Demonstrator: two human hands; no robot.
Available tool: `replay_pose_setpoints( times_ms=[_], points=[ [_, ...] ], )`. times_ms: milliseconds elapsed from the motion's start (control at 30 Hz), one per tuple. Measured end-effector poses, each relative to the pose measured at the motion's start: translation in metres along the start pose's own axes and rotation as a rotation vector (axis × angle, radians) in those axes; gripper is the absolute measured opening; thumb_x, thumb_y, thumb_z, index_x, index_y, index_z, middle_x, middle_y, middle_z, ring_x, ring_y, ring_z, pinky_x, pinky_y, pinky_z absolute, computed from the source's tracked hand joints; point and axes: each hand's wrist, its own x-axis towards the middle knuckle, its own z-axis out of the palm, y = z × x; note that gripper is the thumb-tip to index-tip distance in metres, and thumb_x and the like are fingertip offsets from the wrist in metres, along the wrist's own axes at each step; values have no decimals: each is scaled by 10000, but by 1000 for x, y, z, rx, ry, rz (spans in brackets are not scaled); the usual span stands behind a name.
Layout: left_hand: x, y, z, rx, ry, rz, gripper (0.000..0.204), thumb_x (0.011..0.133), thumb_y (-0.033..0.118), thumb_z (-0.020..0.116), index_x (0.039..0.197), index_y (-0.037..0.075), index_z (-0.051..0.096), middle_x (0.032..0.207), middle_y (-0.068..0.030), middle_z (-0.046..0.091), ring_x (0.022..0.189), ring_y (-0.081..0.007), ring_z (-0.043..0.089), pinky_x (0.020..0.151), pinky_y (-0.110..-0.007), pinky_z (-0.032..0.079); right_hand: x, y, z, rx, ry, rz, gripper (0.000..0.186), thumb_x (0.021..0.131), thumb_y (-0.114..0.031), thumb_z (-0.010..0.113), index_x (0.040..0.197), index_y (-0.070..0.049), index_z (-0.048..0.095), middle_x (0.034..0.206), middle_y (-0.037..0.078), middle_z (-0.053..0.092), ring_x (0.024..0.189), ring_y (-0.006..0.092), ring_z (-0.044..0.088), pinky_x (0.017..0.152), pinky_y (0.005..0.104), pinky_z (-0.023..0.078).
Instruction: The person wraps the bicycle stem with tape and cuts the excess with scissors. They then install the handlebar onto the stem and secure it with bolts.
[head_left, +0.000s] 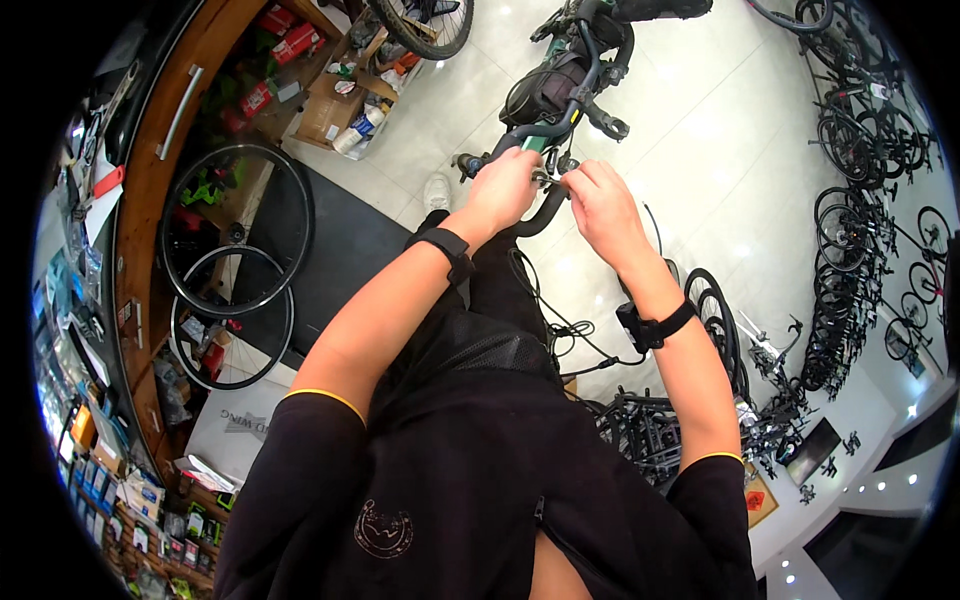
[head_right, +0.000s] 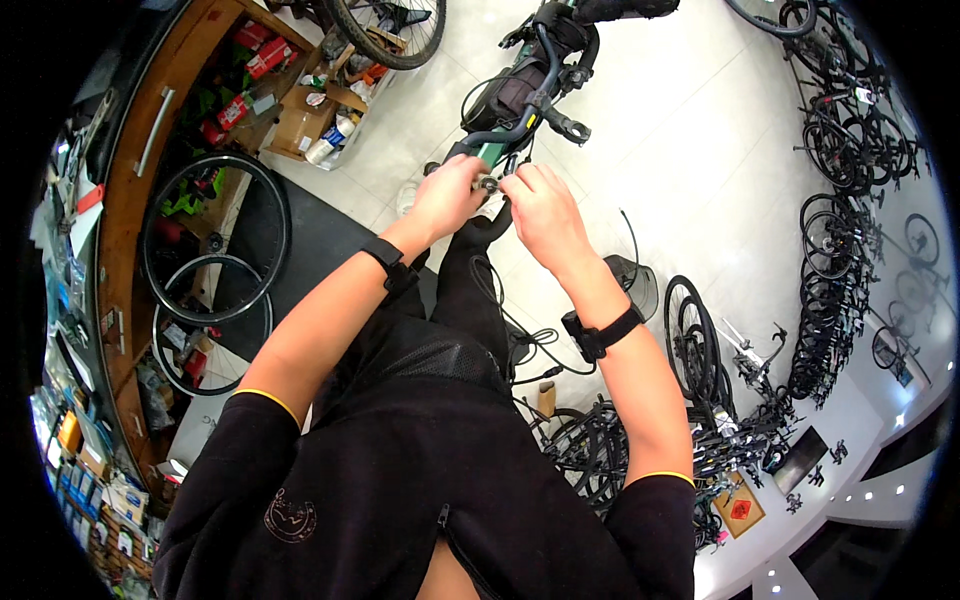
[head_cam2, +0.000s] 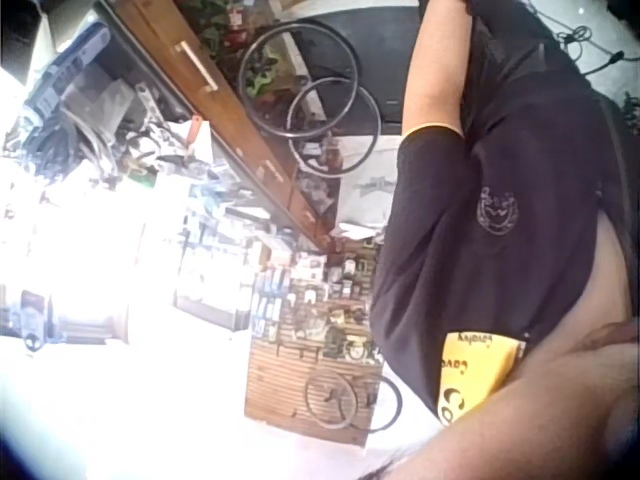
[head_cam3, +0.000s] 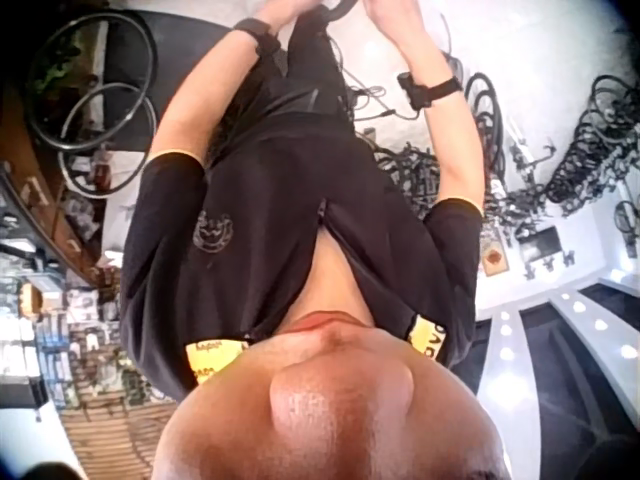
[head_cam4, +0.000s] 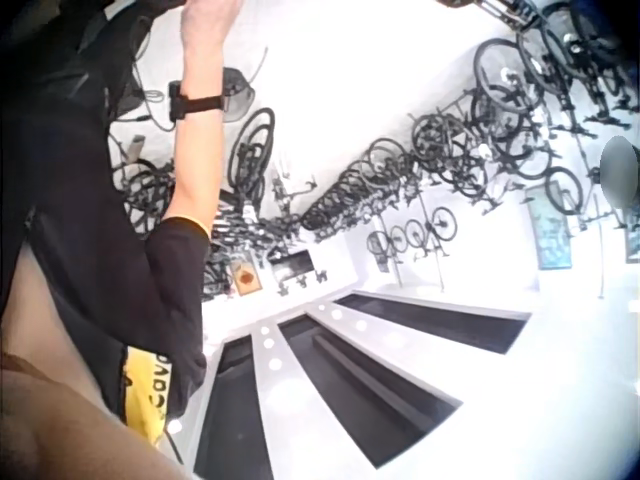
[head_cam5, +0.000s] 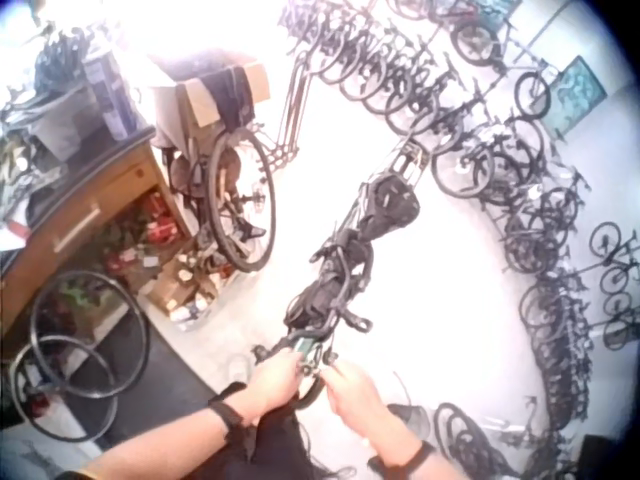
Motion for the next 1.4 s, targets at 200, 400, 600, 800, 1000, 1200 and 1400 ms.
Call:
replay_pose_setpoints(
  times_ms=[200,400,600,800,1000,1200,1400],
  points=[
    [12,-6,-4,202,-97,558,134,794,126,681,919,77,679,877,-57,634,895,-263,633,782,-391,468,-3,-1,12,140,121,8,422,761,79,639,1168,-6,569,1034,150,579,861,307,586,782,376,517],
    [15,-15,6,229,117,664,95,747,156,711,803,108,651,775,-15,601,791,-222,604,761,-359,440,-26,-1,36,898,320,588,460,830,2,721,1235,23,503,1122,94,579,863,128,595,769,269,527],
    [13,-9,10,236,226,610,153,723,157,745,785,107,614,776,-21,583,797,-242,600,734,-386,449,-24,2,77,1248,591,636,191,851,20,727,997,6,605,937,59,673,823,97,636,756,248,539],
    [8,-6,10,267,113,465,185,728,138,749,875,80,654,850,-56,609,828,-278,625,741,-417,478,-13,-10,92,1210,733,681,119,836,11,747,901,13,647,826,30,672,693,84,622,643,230,527],
    [9,1,5,69,-57,393,284,746,28,714,1028,49,684,1040,-103,653,922,-346,649,765,-420,532,-15,-4,90,1083,716,552,68,834,11,723,898,28,705,937,66,660,750,104,625,663,230,512],
    [13,-4,16,85,86,455,185,744,14,708,926,48,700,1015,-90,652,878,-351,644,728,-426,524,-14,-10,85,1350,719,640,150,870,15,709,1008,25,651,969,57,675,852,114,640,781,246,523],
    [16,-10,18,231,129,485,176,741,60,728,911,67,680,996,-72,644,823,-318,628,725,-412,477,-17,-8,89,1263,741,638,115,853,2,725,934,18,645,862,37,676,738,74,627,687,221,522]
  ],
)
